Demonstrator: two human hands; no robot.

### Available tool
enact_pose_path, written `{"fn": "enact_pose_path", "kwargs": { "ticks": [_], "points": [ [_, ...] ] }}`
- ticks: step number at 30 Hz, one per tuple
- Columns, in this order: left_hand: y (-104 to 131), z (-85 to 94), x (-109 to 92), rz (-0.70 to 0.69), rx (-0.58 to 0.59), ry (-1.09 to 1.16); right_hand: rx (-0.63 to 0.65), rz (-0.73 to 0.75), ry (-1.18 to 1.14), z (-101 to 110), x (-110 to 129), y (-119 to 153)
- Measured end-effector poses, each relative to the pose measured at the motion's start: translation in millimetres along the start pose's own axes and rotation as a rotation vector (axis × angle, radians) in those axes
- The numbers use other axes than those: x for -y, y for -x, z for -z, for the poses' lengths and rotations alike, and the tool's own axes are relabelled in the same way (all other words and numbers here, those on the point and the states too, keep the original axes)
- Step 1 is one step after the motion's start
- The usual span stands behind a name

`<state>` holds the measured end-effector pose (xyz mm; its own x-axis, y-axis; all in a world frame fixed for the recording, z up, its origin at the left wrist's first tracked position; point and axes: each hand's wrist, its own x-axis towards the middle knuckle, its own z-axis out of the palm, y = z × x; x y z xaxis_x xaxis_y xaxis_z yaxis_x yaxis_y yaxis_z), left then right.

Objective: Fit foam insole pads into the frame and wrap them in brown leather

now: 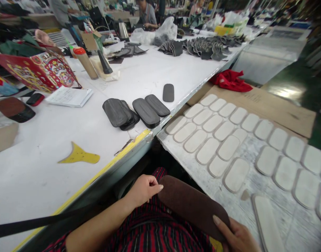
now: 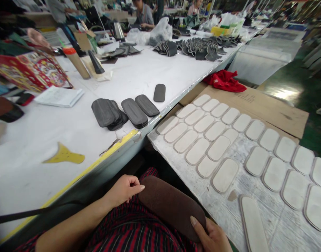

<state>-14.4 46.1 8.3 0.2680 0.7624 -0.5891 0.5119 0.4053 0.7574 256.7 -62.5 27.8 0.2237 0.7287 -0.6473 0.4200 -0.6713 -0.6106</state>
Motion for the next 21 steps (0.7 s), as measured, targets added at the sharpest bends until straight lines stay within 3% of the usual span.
{"fn": "enact_pose_path", "kwargs": {
  "ticks": [8,21],
  "points": [
    [-0.1,-0.2,-0.5,-0.029,-0.008,-0.037,0.080,-0.013,0.033,6.2,-2.1,-1.6],
    [0.1,-1.9,-4.4,-0.045,-0.025,-0.095,0.104,-0.039,0.056,11.3,8.5,-0.6]
  ]
}}
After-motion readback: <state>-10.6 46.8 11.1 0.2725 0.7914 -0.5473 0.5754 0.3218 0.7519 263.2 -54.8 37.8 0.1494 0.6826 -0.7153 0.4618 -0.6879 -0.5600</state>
